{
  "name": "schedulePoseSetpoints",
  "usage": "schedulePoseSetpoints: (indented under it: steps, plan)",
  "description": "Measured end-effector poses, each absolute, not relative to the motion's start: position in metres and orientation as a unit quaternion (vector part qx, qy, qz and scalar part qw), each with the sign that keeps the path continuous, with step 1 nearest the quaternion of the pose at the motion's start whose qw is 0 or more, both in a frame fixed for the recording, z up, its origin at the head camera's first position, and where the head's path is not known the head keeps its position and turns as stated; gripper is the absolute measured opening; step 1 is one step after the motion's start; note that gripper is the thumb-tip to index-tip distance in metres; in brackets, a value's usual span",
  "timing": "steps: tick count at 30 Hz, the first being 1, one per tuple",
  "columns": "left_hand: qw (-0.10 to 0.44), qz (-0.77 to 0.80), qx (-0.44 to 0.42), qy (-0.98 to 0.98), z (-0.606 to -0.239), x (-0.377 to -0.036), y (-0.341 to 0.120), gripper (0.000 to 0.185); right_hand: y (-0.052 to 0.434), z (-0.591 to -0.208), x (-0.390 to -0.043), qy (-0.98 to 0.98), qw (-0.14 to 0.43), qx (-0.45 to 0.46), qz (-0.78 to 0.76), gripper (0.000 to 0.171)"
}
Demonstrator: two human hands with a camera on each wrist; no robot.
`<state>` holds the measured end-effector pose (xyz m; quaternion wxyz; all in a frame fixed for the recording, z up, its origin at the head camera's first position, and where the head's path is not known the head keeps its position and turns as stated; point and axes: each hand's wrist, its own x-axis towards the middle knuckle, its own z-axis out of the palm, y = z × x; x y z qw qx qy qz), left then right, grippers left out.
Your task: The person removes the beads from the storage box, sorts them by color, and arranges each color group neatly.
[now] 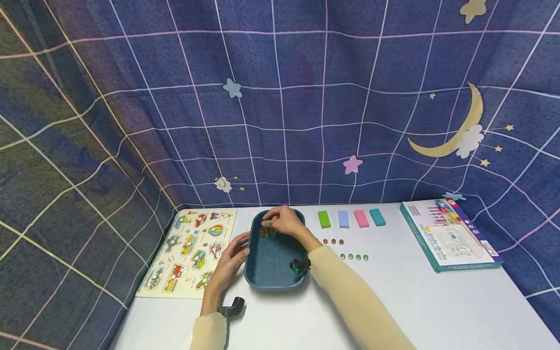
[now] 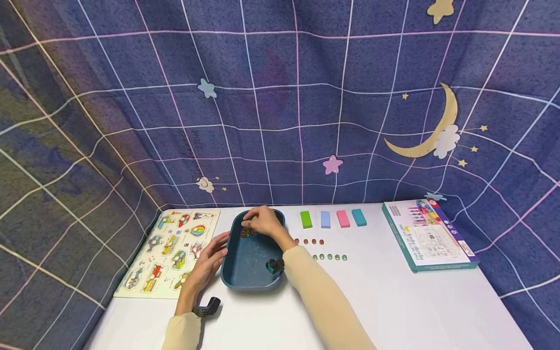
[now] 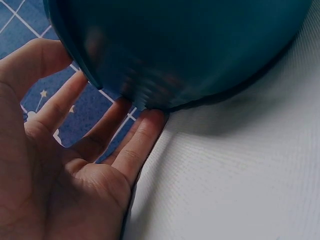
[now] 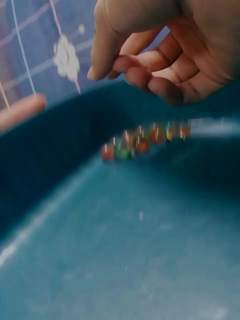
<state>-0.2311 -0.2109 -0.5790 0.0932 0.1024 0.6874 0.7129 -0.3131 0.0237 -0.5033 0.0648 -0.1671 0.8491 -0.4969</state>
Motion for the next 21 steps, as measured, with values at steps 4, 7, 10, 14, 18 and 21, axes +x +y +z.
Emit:
schedulePoseSetpoints:
  steps: [4,7,10,14,18,21]
  plan:
    - [0.095,0.714,0.103,0.686,-0.579,-0.23,-0.212,0.057,0.016,-0.517,-0.313,0.878,0.083,-0.164,-0.441,0.014]
    - [0.097,0.711,0.105,0.689,-0.578,-0.23,-0.212,0.058,0.014,-0.523,-0.312,0.893,0.087,-0.166,-0.41,0.012]
    - [0.097,0.708,0.101,0.693,-0.577,-0.23,-0.212,0.058,0.012,-0.526,-0.312,0.902,0.079,-0.17,-0.389,0.013]
    - [0.096,0.707,0.098,0.694,-0.576,-0.23,-0.212,0.057,0.009,-0.527,-0.312,0.908,0.073,-0.172,-0.375,0.014]
    - [0.099,0.709,0.105,0.69,-0.578,-0.231,-0.213,0.058,0.011,-0.523,-0.314,0.899,0.078,-0.176,-0.393,0.013]
    - [0.097,0.711,0.107,0.688,-0.578,-0.231,-0.213,0.058,0.018,-0.515,-0.318,0.882,0.075,-0.188,-0.426,0.016]
